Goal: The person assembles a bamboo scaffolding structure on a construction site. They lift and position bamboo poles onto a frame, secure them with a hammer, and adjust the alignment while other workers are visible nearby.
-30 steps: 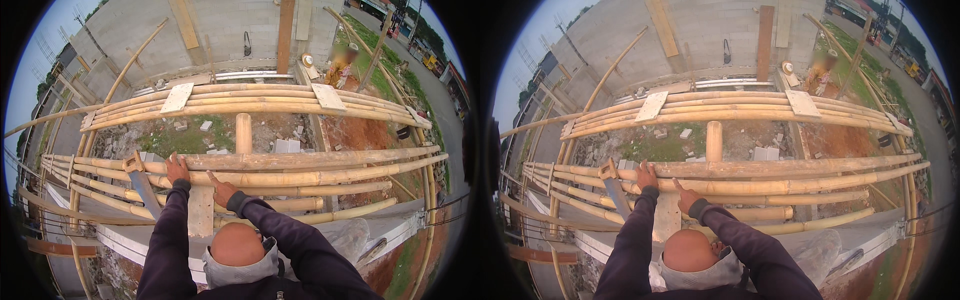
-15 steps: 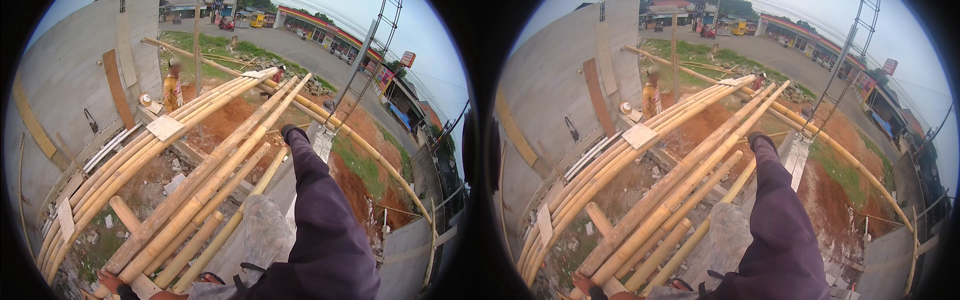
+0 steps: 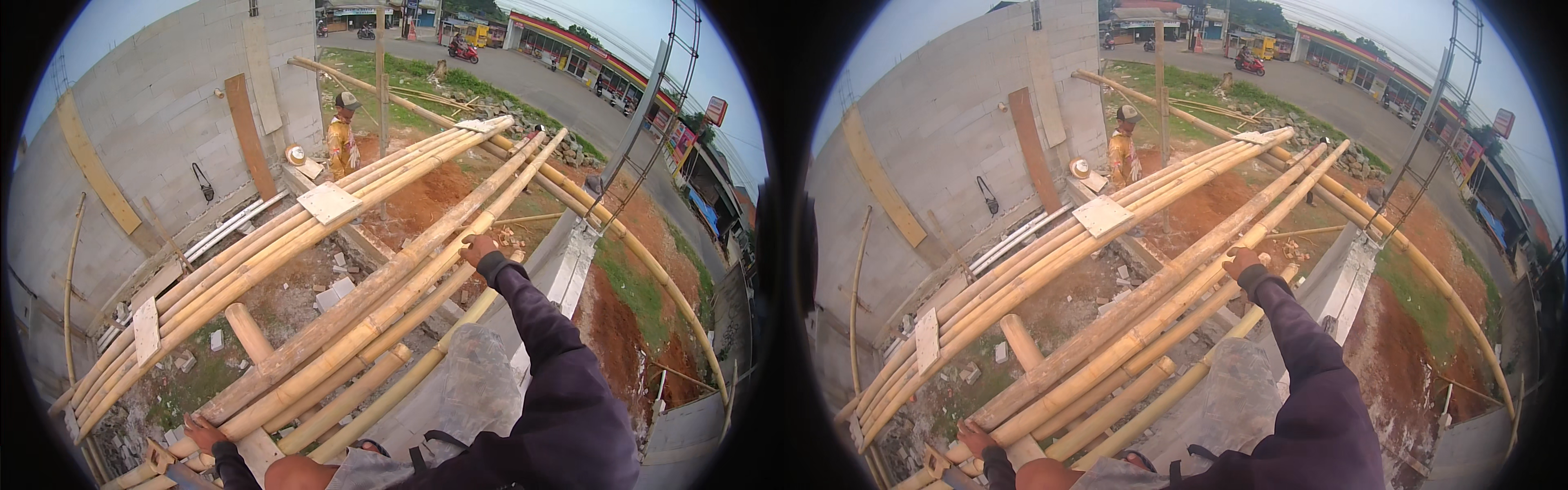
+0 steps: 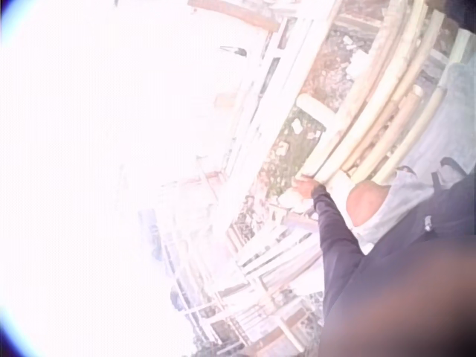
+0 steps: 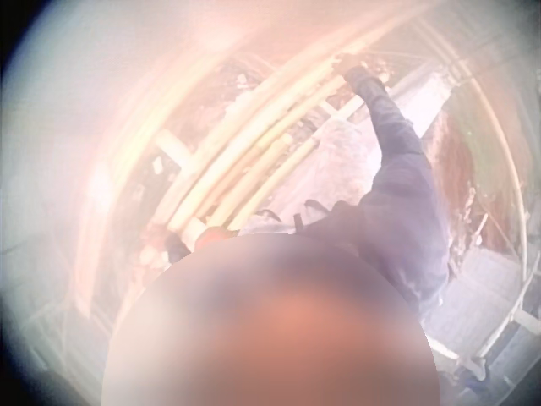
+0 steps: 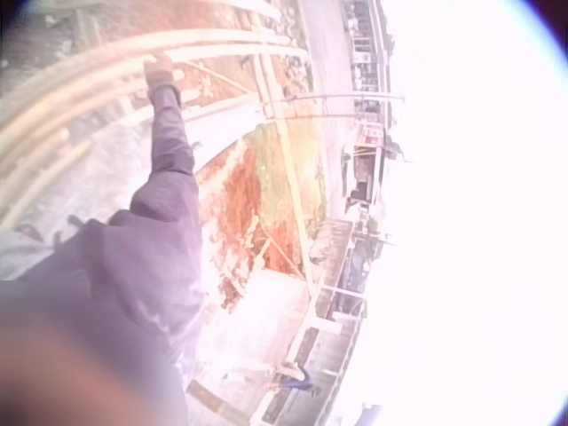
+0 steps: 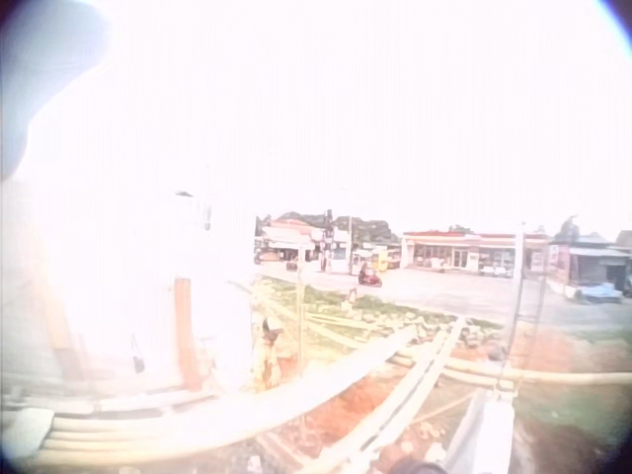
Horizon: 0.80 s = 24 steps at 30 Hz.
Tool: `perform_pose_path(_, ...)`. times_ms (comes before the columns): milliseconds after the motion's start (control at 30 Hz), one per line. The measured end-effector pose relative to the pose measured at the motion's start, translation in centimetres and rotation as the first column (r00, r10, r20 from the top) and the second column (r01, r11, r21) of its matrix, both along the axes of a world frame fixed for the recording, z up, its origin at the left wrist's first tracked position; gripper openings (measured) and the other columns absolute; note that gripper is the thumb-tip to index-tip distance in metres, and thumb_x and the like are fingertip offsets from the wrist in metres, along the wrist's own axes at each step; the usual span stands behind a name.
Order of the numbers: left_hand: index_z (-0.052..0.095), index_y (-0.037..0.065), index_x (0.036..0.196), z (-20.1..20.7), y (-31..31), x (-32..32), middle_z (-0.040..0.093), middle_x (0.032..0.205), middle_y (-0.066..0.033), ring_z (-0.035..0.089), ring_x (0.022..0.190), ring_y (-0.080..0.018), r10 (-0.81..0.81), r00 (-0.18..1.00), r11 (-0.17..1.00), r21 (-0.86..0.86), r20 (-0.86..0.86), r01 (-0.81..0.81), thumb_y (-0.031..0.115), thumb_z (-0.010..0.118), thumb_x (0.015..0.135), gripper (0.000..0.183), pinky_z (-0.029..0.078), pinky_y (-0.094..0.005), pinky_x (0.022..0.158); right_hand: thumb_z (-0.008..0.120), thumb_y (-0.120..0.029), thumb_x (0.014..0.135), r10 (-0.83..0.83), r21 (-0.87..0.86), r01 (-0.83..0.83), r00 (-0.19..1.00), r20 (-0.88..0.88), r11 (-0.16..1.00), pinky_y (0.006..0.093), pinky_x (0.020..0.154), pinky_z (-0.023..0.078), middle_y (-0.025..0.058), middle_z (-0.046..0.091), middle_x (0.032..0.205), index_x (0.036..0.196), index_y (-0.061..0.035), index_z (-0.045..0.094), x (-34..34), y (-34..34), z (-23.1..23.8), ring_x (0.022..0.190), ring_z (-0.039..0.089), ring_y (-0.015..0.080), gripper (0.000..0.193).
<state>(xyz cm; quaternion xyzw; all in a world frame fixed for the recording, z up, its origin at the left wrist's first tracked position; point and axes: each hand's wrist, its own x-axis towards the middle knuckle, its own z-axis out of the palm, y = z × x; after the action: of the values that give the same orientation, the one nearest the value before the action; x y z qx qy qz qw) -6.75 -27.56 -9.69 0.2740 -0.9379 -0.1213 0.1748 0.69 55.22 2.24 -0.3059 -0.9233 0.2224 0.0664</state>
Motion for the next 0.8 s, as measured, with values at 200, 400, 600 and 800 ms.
perform_pose_path(200, 0.046, 0.02, 0.146, 0.2, 0.4, -0.1, 0.045, 0.14, -0.0221, 0.058, 0.111, -0.041, 0.006, 1.0, 1.0, -0.014, -0.013, -0.006, 0.037, 0.041, 0.106, 0.044, 0.048, -0.0522, 0.09, 0.085, -0.046, 0.072, 0.347, 0.101, -0.387, 0.894, 0.283, 0.916, 0.0507, 0.109, 0.038, 0.0188, 0.035, 0.153, 0.145, -0.0135, 0.048, -4.3, -14.4, -5.6, 0.138, 0.04, 0.0381, 0.087)
perform_pose_path(400, 0.046, 0.021, 0.146, 0.4, 0.5, 0.1, 0.045, 0.143, -0.0202, 0.058, 0.113, -0.0405, 0.026, 0.999, 1.0, -0.015, 0.023, -0.026, 0.039, 0.041, 0.106, 0.044, 0.047, -0.0547, 0.09, 0.087, -0.046, 0.068, 0.328, 0.01, -0.335, 0.927, 0.183, 0.942, 0.0507, 0.115, 0.03, 0.0152, 0.032, 0.156, 0.148, -0.0177, 0.045, -3.5, -16.9, -7.2, 0.143, 0.034, 0.0341, 0.095)
perform_pose_path(600, 0.047, 0.015, 0.143, -1.4, -1.1, -0.9, 0.044, 0.142, -0.0234, 0.054, 0.12, -0.0432, 0.023, 1.0, 0.994, 0.105, -0.015, -0.022, 0.033, 0.048, 0.104, 0.043, 0.047, -0.0543, 0.095, 0.077, -0.047, 0.079, 0.222, -0.034, -0.224, 0.974, -0.043, 0.974, 0.0503, 0.116, 0.029, 0.0235, 0.036, 0.151, 0.143, -0.0073, 0.049, -3.8, -17.2, -9.1, 0.141, 0.034, 0.0394, 0.08)
perform_pose_path(800, 0.041, 0.003, 0.15, -1.0, -2.3, 0.1, 0.038, 0.154, -0.0245, 0.032, 0.144, -0.0447, -0.272, 0.921, 0.92, -0.205, 0.278, 0.334, 0.034, 0.05, 0.096, 0.062, 0.025, -0.057, 0.119, 0.058, -0.048, 0.094, 0.168, 0.137, -0.142, 0.965, -0.203, 0.98, 0.0487, 0.117, 0.029, 0.0209, 0.034, 0.154, 0.138, -0.0042, 0.053, -7.2, -16.1, -9.5, 0.144, 0.03, 0.0387, 0.062)
